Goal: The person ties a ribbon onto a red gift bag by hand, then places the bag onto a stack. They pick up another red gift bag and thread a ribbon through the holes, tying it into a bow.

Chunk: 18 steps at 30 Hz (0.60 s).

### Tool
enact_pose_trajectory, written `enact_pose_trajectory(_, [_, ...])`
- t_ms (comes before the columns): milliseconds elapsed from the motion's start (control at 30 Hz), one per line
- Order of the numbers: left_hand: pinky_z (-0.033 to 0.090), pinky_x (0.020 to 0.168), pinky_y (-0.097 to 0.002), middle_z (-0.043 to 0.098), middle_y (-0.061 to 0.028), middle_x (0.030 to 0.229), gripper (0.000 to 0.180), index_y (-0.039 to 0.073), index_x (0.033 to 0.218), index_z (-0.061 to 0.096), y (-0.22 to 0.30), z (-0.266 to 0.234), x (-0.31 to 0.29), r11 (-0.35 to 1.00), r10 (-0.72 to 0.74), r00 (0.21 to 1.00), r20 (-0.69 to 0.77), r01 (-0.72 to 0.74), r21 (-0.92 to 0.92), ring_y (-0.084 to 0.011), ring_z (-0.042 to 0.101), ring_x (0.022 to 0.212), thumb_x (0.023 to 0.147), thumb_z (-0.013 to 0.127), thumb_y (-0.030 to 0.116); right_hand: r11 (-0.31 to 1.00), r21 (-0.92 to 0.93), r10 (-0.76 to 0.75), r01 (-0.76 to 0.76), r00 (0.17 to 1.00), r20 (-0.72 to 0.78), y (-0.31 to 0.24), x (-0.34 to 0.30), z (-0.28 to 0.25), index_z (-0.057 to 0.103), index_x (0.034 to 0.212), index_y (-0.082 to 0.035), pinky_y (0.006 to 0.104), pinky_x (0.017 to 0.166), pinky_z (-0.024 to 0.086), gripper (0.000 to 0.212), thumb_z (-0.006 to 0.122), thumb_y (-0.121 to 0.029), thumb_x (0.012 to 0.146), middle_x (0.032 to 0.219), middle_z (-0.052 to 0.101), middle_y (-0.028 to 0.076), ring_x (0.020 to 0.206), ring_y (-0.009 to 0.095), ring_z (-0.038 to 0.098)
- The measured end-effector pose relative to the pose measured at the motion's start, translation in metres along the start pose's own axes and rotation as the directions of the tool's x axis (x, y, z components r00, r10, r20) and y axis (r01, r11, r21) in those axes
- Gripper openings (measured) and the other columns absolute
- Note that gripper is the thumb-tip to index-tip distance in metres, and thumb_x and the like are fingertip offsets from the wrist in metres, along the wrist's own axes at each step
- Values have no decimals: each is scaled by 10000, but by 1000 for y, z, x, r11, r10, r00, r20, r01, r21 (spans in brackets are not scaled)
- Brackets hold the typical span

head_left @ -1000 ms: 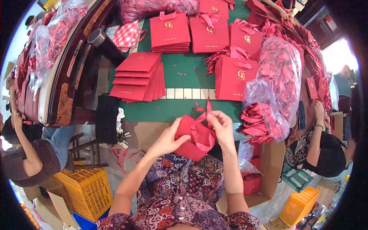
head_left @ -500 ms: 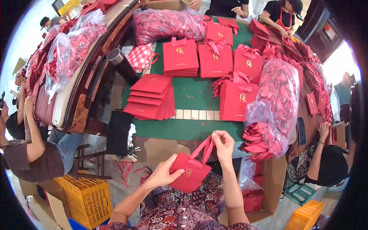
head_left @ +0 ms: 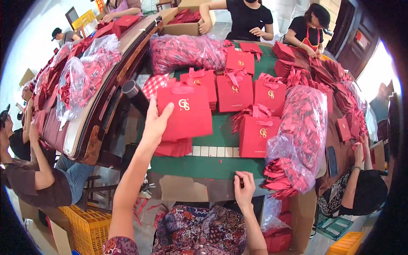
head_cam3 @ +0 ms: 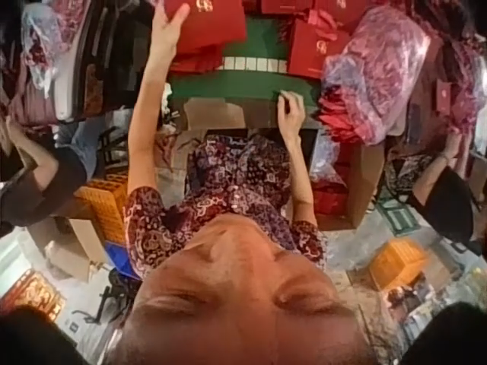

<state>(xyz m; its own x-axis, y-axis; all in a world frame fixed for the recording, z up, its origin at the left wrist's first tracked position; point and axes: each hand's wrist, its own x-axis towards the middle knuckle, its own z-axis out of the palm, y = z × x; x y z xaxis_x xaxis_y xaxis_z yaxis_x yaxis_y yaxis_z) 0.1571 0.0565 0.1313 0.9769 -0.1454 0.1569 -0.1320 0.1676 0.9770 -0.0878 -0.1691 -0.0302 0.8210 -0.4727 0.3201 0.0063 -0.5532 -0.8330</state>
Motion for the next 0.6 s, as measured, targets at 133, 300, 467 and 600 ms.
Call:
enact_pose_trajectory(133, [474, 1015, -330, 572, -121, 1338, 518, 2, 1436, 403, -11, 8, 15, 999, 25, 999, 28, -24, -42, -172, 567, 1200, 972, 625, 62, 987, -37, -162, 159, 985, -65, -31, 19, 2, 669, 1152, -38, 345, 670, 526, 318, 750, -25, 845, 1020, 625, 141, 797, 245, 625])
enact_pose_trajectory(300, [470, 1006, -325, 561, -117, 1322, 476, 0, 1408, 379, -25, 28, 1, 998, 6, 999, 48, -9, 56, -173, 566, 1179, 979, 584, 32, 875, -184, -462, 447, 885, -49, -98, 85, 31, 563, 1319, -61, 380, 742, 528, 695, 876, -103, 700, 1103, 551, 168, 916, 305, 596])
enact_pose_trajectory(467, [484, 945, -310, 589, -112, 1236, 373, 19, 1349, 438, -36, 27, 3, 989, -90, 983, 159, 70, 128, -163, 574, 1111, 1028, 558, 166, 862, -210, -450, 462, 887, 105, -120, 117, 60, 532, 1347, -52, 420, 711, 529, 687, 812, -86, 720, 1065, 546, 161, 884, 340, 620])
enact_pose_trajectory(600, [540, 725, -320, 603, -123, 1187, 537, 40, 1382, 440, 1, 28, -3, 931, -366, 890, 271, 346, 121, -178, 633, 956, 1055, 467, 466, 946, -106, -306, 306, 952, 11, -116, 118, 67, 541, 1295, -13, 472, 636, 515, 437, 651, -19, 873, 989, 537, 191, 803, 411, 615])
